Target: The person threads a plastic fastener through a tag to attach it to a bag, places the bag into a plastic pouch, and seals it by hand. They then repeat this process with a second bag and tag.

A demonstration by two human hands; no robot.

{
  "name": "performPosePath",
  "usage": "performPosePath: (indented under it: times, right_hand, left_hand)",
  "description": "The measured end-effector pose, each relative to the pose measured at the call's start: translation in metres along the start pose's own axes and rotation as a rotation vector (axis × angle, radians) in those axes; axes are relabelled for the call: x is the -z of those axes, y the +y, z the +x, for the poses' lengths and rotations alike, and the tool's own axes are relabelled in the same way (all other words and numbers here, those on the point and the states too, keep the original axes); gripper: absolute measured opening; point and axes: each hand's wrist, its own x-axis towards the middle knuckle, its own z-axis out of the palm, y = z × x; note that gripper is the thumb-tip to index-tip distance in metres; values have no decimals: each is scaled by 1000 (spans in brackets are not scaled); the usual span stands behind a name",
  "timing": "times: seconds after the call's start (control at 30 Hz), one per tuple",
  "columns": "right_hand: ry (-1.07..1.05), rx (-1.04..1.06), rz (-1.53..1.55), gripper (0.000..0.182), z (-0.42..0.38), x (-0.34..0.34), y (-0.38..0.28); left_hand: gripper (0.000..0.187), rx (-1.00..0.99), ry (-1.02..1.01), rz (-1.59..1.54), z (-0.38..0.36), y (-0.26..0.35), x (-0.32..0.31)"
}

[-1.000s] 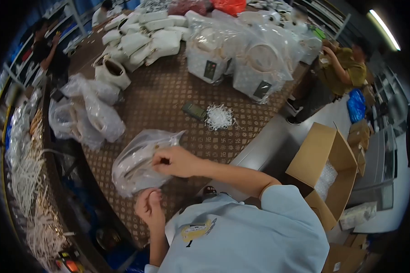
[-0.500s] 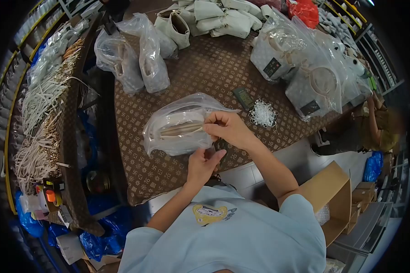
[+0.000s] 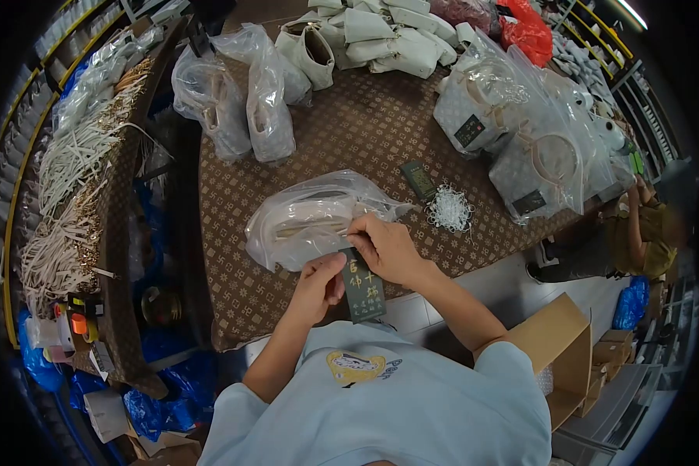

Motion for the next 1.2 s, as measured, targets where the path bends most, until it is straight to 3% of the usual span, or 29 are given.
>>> performPosePath:
  times: [0.13, 0.2, 0.3, 0.4, 0.57, 0.63, 0.67, 0.73, 0.77, 0.83, 0.87, 0.93, 0.97, 1.0, 1.07, 1.13, 1.2]
  right_hand:
    - [29, 76, 4, 15, -1, -4, 5]
    - [11, 45, 21, 16, -3, -4, 6]
    - [-33, -53, 111, 15, -4, -1, 5]
    - [-27, -105, 265, 14, -2, -2, 5]
    - [-147, -328, 493, 11, 0, 4, 0]
    - [-141, -315, 480, 11, -1, 3, 2]
    - [-149, -313, 482, 11, -2, 2, 3]
    - [-126, -234, 364, 11, -3, -1, 7]
    - [-130, -229, 363, 11, -4, -4, 9]
    - [-20, -48, 349, 11, -4, -8, 9]
    - [-69, -85, 320, 11, -3, -3, 7]
    - [-114, -129, 299, 10, -4, 2, 4]
    - [-108, -125, 291, 10, -4, 3, 6]
    - [-123, -111, 308, 10, -5, 3, 7]
    - [-136, -92, 327, 10, -5, 1, 12]
    - [-98, 5, 324, 10, -5, 0, 15]
    - [-162, -109, 399, 10, -5, 5, 13]
  left_hand:
    - [20, 42, 98, 95, 8, 0, -5]
    - [19, -119, 102, 407, 13, -2, -4]
    - [16, -217, 75, 553, 11, 4, -4]
    - [14, -107, 84, 450, 2, 13, -11]
    - [17, -138, 65, 460, 2, 4, 0]
    - [21, -362, 155, 751, 2, -4, -2]
    - [21, -362, 163, 748, -1, -8, -5]
    - [25, -582, 410, 1256, -9, -3, -22]
    - [25, -585, 415, 1253, -8, -3, -22]
    - [25, -1052, 373, 1400, -1, -2, -22]
    - [25, -1077, 369, 1393, 3, -2, -19]
    - [26, -323, 214, 506, 1, -1, -7]
    - [27, -165, 135, 282, 0, 6, -2]
    - [27, -168, 130, 283, 1, 6, 1]
    - [22, 16, 55, 196, 5, 2, 11]
    - [20, 35, 12, 76, 7, -3, 17]
    - [18, 54, -36, -47, 6, -7, 15]
